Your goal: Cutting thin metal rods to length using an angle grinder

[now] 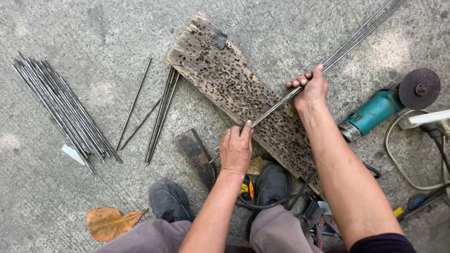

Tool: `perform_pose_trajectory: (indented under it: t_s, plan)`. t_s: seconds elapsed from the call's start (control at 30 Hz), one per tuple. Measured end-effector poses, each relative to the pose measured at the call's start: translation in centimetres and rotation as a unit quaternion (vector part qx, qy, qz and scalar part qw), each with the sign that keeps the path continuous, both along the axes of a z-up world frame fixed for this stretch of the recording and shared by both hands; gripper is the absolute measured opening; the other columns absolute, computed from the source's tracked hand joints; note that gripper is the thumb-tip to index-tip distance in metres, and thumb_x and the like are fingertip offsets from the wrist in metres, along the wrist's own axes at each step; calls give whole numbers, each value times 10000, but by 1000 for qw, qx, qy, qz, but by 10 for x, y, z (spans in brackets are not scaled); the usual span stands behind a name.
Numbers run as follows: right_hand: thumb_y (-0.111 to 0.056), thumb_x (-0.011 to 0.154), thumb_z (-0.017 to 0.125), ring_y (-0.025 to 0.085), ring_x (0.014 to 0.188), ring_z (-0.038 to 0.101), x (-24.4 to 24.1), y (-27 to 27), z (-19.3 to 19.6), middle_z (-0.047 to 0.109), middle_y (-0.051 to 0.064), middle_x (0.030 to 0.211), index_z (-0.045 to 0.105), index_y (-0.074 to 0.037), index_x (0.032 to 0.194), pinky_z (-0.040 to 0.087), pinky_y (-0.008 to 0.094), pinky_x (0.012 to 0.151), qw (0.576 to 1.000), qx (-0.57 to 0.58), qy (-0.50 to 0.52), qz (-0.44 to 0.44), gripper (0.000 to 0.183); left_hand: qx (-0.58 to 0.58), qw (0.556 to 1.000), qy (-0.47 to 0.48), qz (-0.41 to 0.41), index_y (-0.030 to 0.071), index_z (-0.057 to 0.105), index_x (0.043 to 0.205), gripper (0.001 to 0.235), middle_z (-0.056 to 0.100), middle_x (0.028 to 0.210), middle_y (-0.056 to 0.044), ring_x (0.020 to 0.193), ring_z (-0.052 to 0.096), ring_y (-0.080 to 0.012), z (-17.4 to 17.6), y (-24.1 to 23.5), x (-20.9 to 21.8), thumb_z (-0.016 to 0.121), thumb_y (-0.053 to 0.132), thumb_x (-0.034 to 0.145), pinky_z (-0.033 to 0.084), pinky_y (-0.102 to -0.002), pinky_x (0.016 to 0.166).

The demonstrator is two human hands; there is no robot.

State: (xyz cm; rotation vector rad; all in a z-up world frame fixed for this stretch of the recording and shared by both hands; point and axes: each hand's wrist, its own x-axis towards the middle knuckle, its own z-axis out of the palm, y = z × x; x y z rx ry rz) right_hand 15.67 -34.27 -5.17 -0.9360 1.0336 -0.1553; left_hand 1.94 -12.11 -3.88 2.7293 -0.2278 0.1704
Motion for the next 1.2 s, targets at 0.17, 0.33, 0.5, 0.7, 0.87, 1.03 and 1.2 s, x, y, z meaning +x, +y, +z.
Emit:
perform_pose_trajectory:
  t_s: [0.17, 0.33, 0.5, 0.7, 0.87, 1.03, 1.2]
  plan:
    - [-402, 1084, 388, 161, 510, 500, 29, -63, 5, 459, 6, 591, 553, -103, 889, 480, 312, 515, 999, 32, -14, -7, 394, -4, 1000, 27, 2, 172, 727, 1202, 249, 580, 848, -58, 726, 632, -241, 15, 0, 1, 641, 273, 991, 566, -376, 647]
    - [-461, 1076, 462, 101, 475, 256, 38, -100, -61, 331, -22, 593, 478, -125, 822, 206, 264, 414, 987, 132, -86, -35, 422, 34, 998, 51, -2, 229, 662, 1359, 501, 594, 952, -81, 795, 615, -265, 13, -5, -1, 668, 125, 869, 544, -417, 739]
    - [-388, 1127, 437, 73, 469, 308, 38, -69, -7, 370, -51, 598, 462, -147, 824, 245, 232, 386, 997, 30, 6, -64, 388, 99, 993, 58, 1, 371, 618, 1418, 406, 517, 792, -84, 627, 542, -236, 17, -21, 13, 577, 345, 1014, 507, -405, 554]
    - [-386, 1119, 458, 75, 458, 326, 40, -74, -13, 373, -50, 582, 491, -137, 821, 256, 231, 391, 997, 55, -22, -51, 390, 90, 995, 36, 6, 287, 680, 1328, 342, 477, 895, -61, 777, 433, -220, 25, -22, 26, 564, 404, 1029, 377, -380, 696]
    - [-383, 1120, 453, 68, 454, 327, 38, -73, -14, 374, -53, 580, 485, -139, 823, 251, 227, 390, 997, 44, -6, -64, 386, 89, 994, 56, 6, 297, 666, 1356, 348, 488, 930, -80, 634, 498, -177, 18, -25, 17, 560, 405, 1042, 446, -346, 576]
    - [-378, 1120, 456, 68, 456, 333, 40, -72, -12, 386, -52, 590, 487, -139, 823, 263, 225, 388, 997, 33, -4, -66, 383, 106, 993, 51, -13, 313, 640, 1385, 344, 456, 851, -21, 404, 468, -61, 12, -23, 20, 557, 360, 1055, 471, -252, 324]
    - [-400, 1118, 446, 65, 472, 319, 40, -66, -6, 361, -61, 597, 487, -152, 814, 253, 224, 402, 997, 31, 13, -71, 394, 64, 996, 67, -14, 296, 634, 1369, 344, 476, 874, -31, 431, 542, -118, 18, -19, 20, 579, 379, 1040, 519, -293, 364]
